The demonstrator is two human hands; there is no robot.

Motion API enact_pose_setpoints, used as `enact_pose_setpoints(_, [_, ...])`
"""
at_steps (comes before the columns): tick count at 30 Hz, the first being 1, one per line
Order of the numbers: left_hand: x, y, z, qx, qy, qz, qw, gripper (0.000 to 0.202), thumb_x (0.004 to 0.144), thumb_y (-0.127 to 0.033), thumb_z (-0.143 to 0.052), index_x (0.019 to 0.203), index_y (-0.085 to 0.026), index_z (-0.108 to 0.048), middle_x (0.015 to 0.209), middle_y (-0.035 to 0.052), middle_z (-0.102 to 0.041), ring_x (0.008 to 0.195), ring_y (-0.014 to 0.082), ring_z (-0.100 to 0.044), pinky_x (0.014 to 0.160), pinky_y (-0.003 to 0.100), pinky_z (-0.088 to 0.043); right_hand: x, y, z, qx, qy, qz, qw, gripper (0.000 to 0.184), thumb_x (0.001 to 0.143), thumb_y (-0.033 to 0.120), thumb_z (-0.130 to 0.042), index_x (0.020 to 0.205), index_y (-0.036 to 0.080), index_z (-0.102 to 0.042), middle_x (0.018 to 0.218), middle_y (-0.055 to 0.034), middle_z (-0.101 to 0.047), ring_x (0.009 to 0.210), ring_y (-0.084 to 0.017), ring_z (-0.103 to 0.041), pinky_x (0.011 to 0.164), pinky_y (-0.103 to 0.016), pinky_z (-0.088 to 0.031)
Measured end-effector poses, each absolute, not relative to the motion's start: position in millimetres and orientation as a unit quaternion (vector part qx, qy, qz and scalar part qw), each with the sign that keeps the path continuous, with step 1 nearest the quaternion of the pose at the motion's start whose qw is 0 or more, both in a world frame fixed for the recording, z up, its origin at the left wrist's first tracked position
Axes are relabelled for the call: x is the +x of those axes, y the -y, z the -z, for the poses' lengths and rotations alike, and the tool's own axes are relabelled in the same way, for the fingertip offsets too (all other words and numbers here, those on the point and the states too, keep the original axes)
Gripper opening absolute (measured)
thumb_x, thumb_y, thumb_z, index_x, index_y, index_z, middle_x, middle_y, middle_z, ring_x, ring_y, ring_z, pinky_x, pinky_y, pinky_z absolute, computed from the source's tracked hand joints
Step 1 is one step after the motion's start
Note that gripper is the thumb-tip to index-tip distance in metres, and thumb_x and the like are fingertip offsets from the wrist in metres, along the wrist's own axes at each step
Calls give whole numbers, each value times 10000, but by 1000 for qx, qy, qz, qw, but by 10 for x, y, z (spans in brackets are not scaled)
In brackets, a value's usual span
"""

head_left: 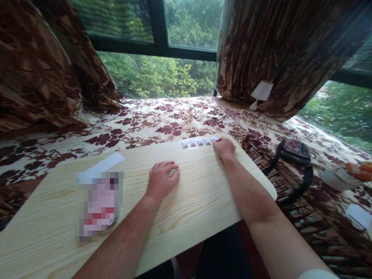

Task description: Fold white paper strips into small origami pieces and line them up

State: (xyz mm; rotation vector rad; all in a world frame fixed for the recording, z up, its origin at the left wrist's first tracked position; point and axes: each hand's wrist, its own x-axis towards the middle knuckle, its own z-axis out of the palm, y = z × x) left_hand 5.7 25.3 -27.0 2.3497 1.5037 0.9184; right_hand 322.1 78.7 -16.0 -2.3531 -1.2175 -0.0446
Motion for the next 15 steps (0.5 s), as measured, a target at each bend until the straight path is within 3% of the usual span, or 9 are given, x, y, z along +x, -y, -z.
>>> enact_pose_setpoints(10, [70,-260,257,792,-516,-308,112,209,807,-324,-620,932,-299,-786,1159,-7,-745,1139,266,-618,1076,434,-440,3230,-817,174,-863,436,-3,256,391,825,491,-626,1098,236,-741,1090,-126,-736,1058,-298,-654,943,-439,-448])
enact_pose_setpoints(15, [68,-264,262,791,-516,-307,113,212,808,-327,-620,936,-298,-786,1165,-8,-742,1143,264,-617,1079,428,-439,3228,-827,186,-862,438,1,254,340,833,471,-618,1038,232,-747,1066,-120,-733,1039,-288,-649,935,-435,-444])
